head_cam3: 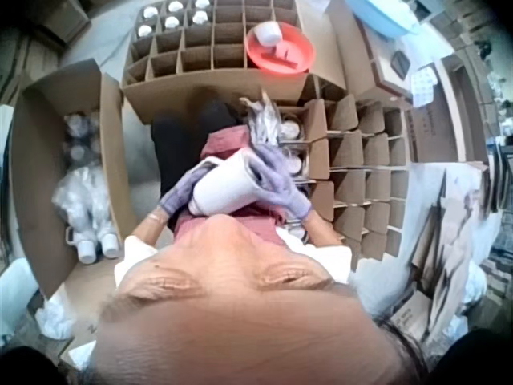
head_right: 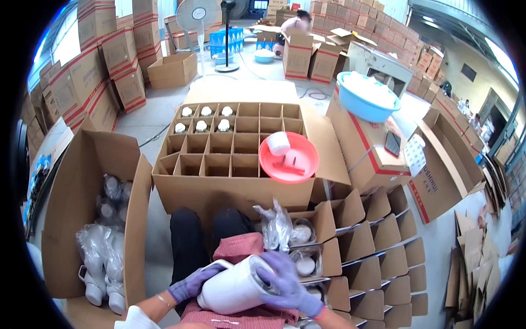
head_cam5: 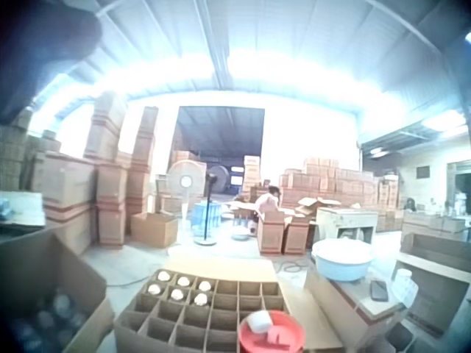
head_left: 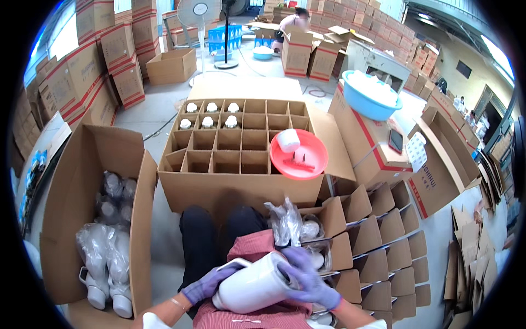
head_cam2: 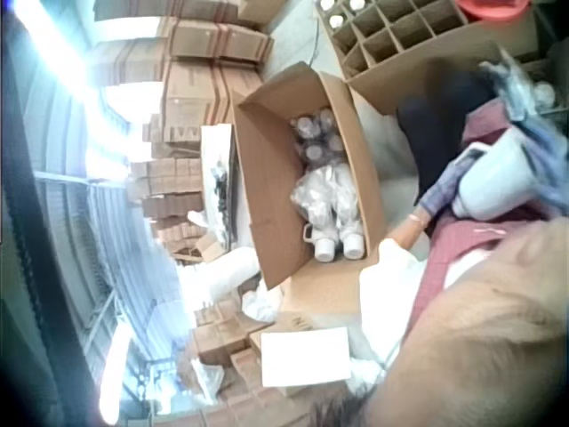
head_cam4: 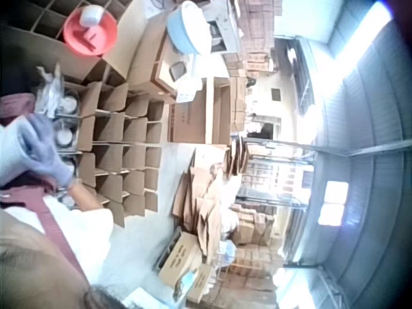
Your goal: The person assembles white electric kettles by inserting a metal heating element into the base, screwing on the lid, and wrapping each unit in plastic. The person places the wrapped kettles into a large cardboard box and repeats the process with multiple units.
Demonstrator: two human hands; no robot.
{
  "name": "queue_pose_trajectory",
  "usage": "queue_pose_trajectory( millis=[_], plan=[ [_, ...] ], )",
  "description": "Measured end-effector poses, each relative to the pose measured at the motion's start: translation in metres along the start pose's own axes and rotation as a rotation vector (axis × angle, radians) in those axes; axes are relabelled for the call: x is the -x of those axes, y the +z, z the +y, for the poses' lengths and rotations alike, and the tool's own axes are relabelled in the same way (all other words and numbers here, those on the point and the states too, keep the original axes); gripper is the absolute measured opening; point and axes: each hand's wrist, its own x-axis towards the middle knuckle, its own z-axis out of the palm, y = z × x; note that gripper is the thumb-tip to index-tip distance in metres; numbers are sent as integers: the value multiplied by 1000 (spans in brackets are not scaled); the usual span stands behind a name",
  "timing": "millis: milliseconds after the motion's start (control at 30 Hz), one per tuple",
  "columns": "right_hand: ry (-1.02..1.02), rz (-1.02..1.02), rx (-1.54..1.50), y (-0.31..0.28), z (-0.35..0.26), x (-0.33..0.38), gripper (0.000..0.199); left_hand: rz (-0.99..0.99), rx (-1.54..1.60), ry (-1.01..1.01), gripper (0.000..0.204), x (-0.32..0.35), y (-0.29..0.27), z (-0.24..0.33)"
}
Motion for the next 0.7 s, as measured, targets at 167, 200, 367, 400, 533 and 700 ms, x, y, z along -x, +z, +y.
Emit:
queue_pose_trajectory(
  millis=[167, 200, 367, 400, 533, 700],
  plan=[
    [350, 333, -678, 45, 15, -32, 59, 157, -1044, 906, 32, -10, 9, 90],
    [789, 476, -1057, 44, 21, -41, 58, 144, -1402, 1041, 32, -6, 37, 123],
    [-134, 279, -240, 2, 45, -87, 50, 254, -512, 342, 36, -16, 11, 137],
    [-131, 236, -267, -4, 39, -89, 51, 269, -412, 423, 33, -16, 20, 132],
    [396, 423, -774, 21, 68, -103, 51, 251, -1194, 1088, 39, -27, 45, 160],
    [89, 270, -451, -1, 83, -113, 55, 359, -489, 545, 27, -36, 17, 151]
  ],
)
